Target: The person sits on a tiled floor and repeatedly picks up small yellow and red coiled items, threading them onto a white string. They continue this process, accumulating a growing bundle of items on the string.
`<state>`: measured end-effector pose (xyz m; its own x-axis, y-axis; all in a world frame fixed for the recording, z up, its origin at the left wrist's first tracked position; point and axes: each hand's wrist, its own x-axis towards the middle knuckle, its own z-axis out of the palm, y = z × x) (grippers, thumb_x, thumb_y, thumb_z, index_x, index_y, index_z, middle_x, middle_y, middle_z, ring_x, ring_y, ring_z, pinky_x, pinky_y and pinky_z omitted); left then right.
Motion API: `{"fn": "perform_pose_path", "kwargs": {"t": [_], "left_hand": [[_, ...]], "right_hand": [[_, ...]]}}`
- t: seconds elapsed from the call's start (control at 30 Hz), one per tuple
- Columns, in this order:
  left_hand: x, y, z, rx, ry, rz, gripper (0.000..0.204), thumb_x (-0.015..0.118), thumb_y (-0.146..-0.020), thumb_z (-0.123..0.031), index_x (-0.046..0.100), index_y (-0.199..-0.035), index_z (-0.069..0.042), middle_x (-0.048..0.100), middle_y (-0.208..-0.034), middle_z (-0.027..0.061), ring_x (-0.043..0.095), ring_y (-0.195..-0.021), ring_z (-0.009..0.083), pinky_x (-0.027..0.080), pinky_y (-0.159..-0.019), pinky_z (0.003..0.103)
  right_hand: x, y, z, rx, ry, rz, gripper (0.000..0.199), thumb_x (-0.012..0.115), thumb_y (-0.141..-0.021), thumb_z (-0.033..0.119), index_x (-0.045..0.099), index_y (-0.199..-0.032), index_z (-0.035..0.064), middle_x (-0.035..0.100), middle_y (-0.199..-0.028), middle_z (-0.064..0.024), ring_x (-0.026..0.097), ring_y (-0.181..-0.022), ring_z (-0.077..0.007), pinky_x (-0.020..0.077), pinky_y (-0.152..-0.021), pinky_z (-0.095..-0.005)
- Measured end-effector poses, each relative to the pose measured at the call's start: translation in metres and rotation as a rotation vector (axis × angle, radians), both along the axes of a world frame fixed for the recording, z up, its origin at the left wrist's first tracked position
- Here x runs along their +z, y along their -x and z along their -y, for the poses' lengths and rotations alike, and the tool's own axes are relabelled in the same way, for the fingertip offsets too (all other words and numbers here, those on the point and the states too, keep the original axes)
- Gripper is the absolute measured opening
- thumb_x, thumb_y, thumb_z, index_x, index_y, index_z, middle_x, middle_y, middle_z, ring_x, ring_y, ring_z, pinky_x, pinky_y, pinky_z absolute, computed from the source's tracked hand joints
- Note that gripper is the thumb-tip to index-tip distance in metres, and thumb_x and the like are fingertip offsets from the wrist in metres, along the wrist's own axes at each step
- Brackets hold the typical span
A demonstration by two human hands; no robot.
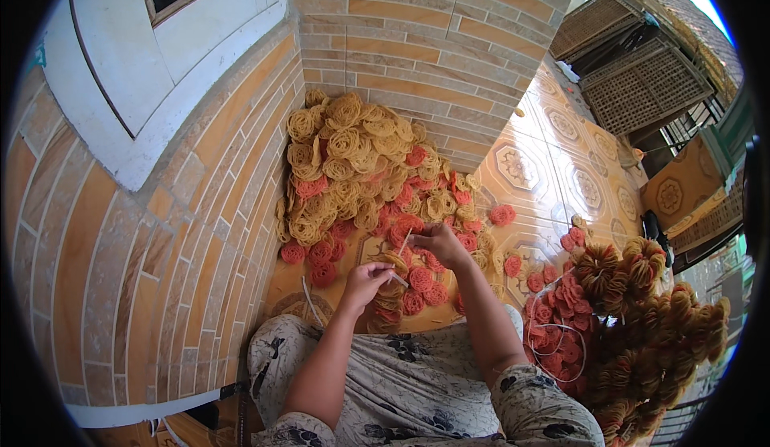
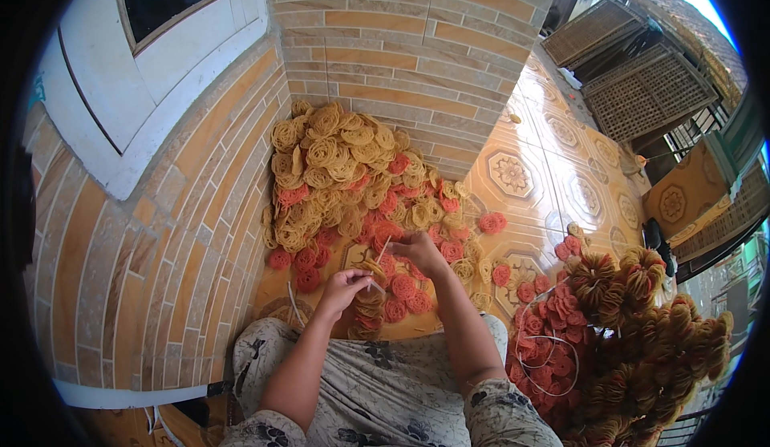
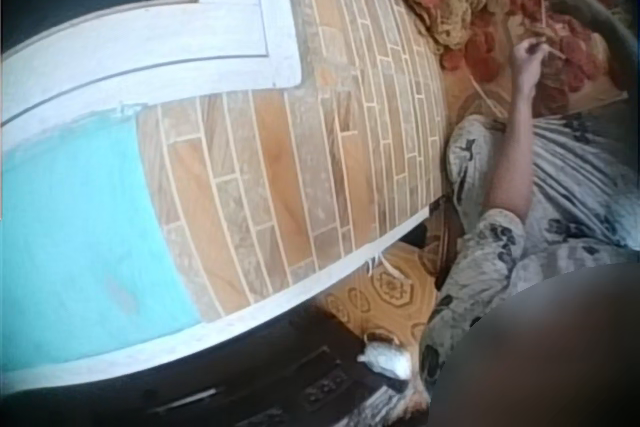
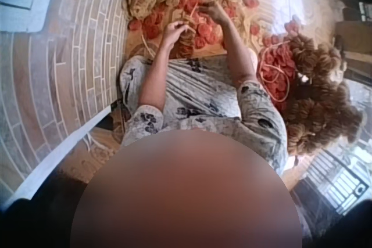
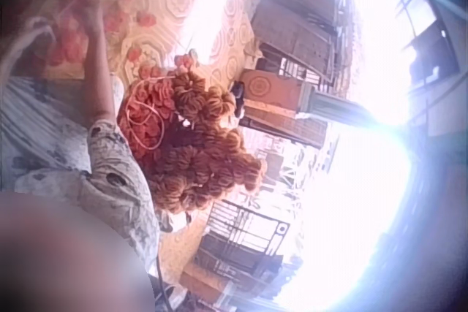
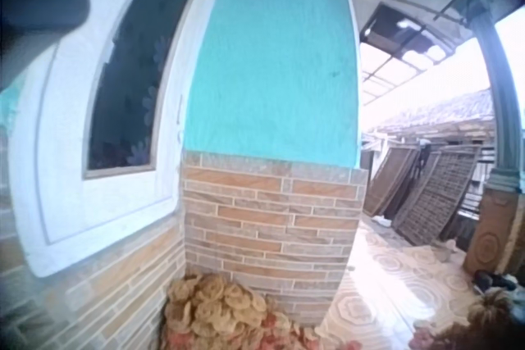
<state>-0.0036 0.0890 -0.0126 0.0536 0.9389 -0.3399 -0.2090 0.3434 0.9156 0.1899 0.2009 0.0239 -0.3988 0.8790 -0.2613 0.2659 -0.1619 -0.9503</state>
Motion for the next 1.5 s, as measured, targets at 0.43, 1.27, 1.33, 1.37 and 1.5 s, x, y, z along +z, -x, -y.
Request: {"fn": "perform_pose_path", "kwargs": {"t": [0.43,1.27,1.33,1.37,1.5], "left_hand": [[-0.005,-0.003,0.002,0.036,0.075,0.220,0.021,0.064,-0.090,-0.011,0.066,-0.106,0.001,0.068,-0.097,0.0033,0.061,-0.085,0.0095,0.048,-0.076,0.023],[-0.005,-0.008,0.003,-0.126,-0.065,-0.201,0.020,0.066,-0.088,-0.011,0.066,-0.103,0.002,0.066,-0.090,0.0016,0.057,-0.080,0.0064,0.047,-0.073,0.022],[-0.004,-0.009,0.003,-0.122,-0.104,-0.217,0.020,0.067,-0.088,-0.013,0.067,-0.102,0.002,0.067,-0.089,0.0029,0.059,-0.078,0.0073,0.047,-0.072,0.024],[-0.004,-0.009,0.004,-0.122,-0.106,-0.214,0.021,0.068,-0.087,-0.013,0.067,-0.102,0.001,0.068,-0.088,0.0036,0.059,-0.077,0.0078,0.047,-0.071,0.024],[-0.005,-0.008,0.003,-0.114,-0.099,-0.239,0.022,0.068,-0.087,-0.016,0.068,-0.102,0.001,0.068,-0.086,0.0035,0.059,-0.074,0.0073,0.047,-0.068,0.024]], "right_hand": [[0.005,0.002,0.012,0.243,-0.494,0.197,0.017,0.067,-0.083,0.005,0.068,-0.099,0.0045,0.062,-0.084,-0.0066,0.056,-0.072,-0.0154,0.0467,-0.067,-0.0306],[-0.039,-0.100,-0.022,-0.193,-0.231,0.732,0.026,0.076,-0.074,0.018,0.065,-0.091,0.0008,0.067,-0.077,-0.0105,0.064,-0.071,-0.0213,0.0500,-0.068,-0.0322],[-0.027,-0.088,-0.017,-0.157,-0.128,0.499,0.029,0.077,-0.076,0.018,0.064,-0.093,-0.0005,0.066,-0.078,-0.0068,0.061,-0.070,-0.0149,0.0483,-0.067,-0.0287],[-0.021,-0.080,-0.013,-0.145,-0.133,0.382,0.028,0.077,-0.076,0.019,0.064,-0.090,-0.0012,0.066,-0.076,-0.0068,0.061,-0.069,-0.0141,0.0481,-0.066,-0.0287],[0.003,-0.052,0.011,-0.169,-0.118,0.135,0.023,0.072,-0.081,0.017,0.062,-0.086,-0.0032,0.065,-0.074,-0.0061,0.060,-0.068,-0.0118,0.0476,-0.065,-0.0277]]}}
